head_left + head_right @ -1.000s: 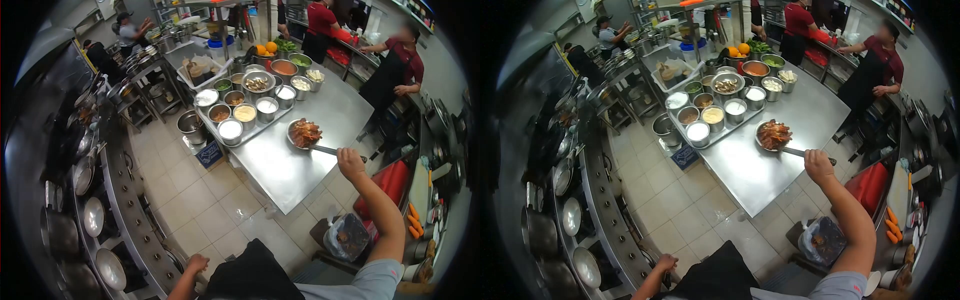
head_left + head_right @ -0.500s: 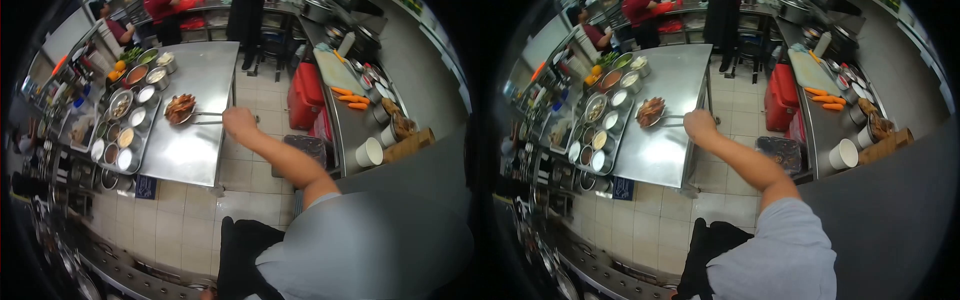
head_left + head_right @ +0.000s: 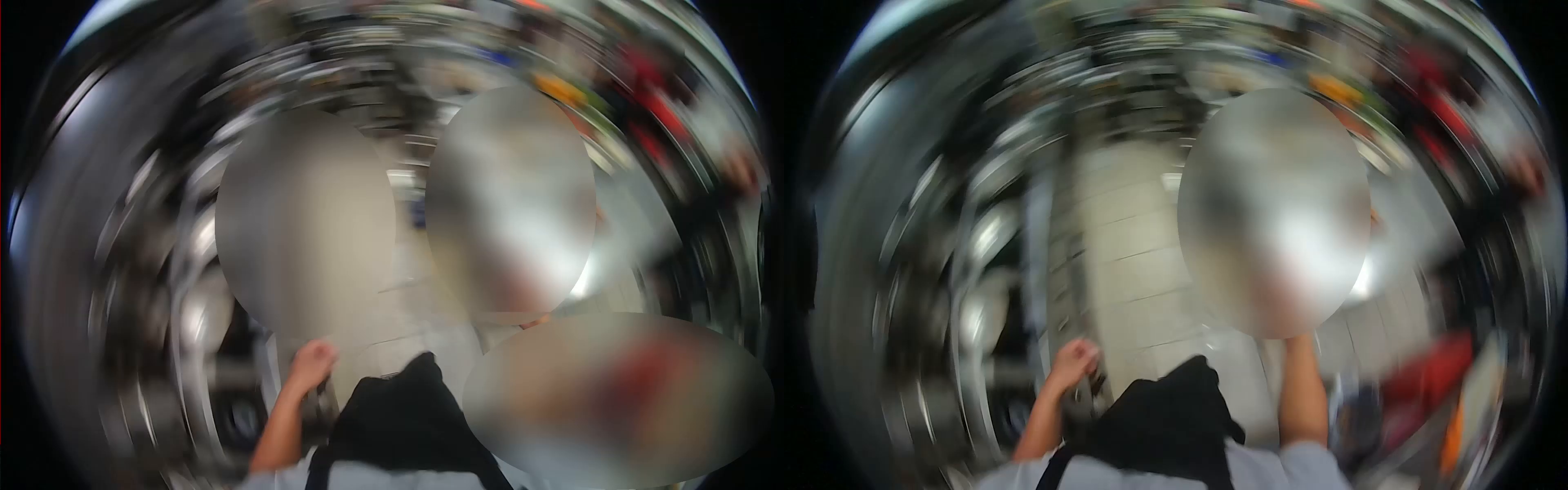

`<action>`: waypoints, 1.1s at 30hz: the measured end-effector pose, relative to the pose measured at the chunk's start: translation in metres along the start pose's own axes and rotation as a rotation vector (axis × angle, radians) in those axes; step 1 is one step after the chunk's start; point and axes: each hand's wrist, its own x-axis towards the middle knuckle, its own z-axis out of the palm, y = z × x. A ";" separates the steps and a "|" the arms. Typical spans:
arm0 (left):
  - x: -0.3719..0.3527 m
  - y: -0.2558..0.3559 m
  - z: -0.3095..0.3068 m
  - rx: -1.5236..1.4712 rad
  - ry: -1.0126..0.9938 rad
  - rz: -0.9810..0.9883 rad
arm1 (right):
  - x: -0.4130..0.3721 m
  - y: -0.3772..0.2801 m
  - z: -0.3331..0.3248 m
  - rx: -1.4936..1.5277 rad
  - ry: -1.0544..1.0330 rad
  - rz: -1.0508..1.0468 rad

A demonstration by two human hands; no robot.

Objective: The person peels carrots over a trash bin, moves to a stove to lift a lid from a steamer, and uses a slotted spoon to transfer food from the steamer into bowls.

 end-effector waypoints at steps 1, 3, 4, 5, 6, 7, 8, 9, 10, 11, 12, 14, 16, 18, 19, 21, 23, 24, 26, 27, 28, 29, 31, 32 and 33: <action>-0.027 0.015 -0.018 0.024 0.083 -0.095 | 0.012 0.004 0.029 -0.017 -0.131 -0.038; -0.065 0.001 -0.051 -0.078 0.252 0.097 | 0.035 0.008 0.093 -0.016 -0.236 -0.099; -0.090 0.001 -0.072 0.002 0.356 0.212 | 0.046 0.012 0.132 -0.060 -0.237 -0.168; -0.116 0.000 -0.095 -0.068 0.424 0.202 | 0.060 0.016 0.166 -0.067 -0.378 -0.231; -0.144 -0.007 -0.116 -0.130 0.466 0.214 | 0.064 0.019 0.223 -0.043 -0.414 -0.218; -0.176 -0.013 -0.133 -0.164 0.564 0.175 | 0.058 0.018 0.272 -0.011 -0.413 -0.221; -0.203 -0.023 -0.147 -0.230 0.607 0.156 | 0.067 0.018 0.308 -0.112 -0.615 -0.213; -0.230 -0.034 -0.160 -0.292 0.640 0.146 | 0.074 0.020 0.348 -0.207 -0.808 -0.212; -0.258 -0.048 -0.174 -0.298 0.712 0.156 | 0.067 0.031 0.402 -0.155 -0.742 -0.183; -0.285 -0.064 -0.184 -0.313 0.746 0.136 | 0.068 0.040 0.456 -0.181 -0.656 -0.131; -0.310 -0.080 -0.192 -0.356 0.875 0.156 | 0.050 0.052 0.517 -0.288 -0.661 -0.193; -0.361 -0.109 -0.206 -0.488 1.058 0.166 | 0.035 0.072 0.610 -0.650 -1.090 -0.458; -0.419 -0.134 -0.218 -0.522 1.240 0.084 | -0.053 0.085 0.709 -0.977 -1.091 -1.382; -0.469 -0.173 -0.217 -0.511 1.396 -0.034 | -0.120 0.089 0.792 -1.151 -1.073 -1.893; -0.492 -0.194 -0.216 -0.556 1.442 -0.076 | -0.139 0.095 0.831 -1.257 -1.056 -1.921; -0.527 -0.211 -0.224 -0.778 1.599 -0.108 | -0.168 0.116 0.905 -1.405 -1.166 -1.867; -0.551 -0.234 -0.228 -0.844 1.647 -0.189 | -0.179 0.149 0.967 -1.639 -1.229 -1.713; -0.558 -0.244 -0.230 -0.899 1.701 -0.278 | -0.167 0.171 0.998 -1.707 -1.330 -1.698; -0.564 -0.254 -0.235 -0.938 1.684 -0.265 | -0.197 0.216 1.034 -1.889 -1.320 -1.651; -0.566 -0.259 -0.237 -0.968 1.678 -0.253 | -0.199 0.236 1.050 -1.906 -1.314 -1.645; -0.567 -0.266 -0.238 -0.980 1.666 -0.250 | -0.198 0.257 1.066 -2.010 -1.380 -1.643; -0.568 -0.271 -0.238 -1.008 1.664 -0.246 | -0.199 0.273 1.076 -2.117 -1.452 -1.633; -0.569 -0.280 -0.235 -1.046 1.655 -0.242 | -0.207 0.293 1.087 -2.209 -1.413 -1.645; -0.570 -0.283 -0.232 -1.080 1.639 -0.262 | -0.209 0.303 1.091 -2.278 -1.374 -1.664; -0.572 -0.286 -0.231 -1.110 1.626 -0.283 | -0.207 0.312 1.096 -2.286 -1.376 -1.664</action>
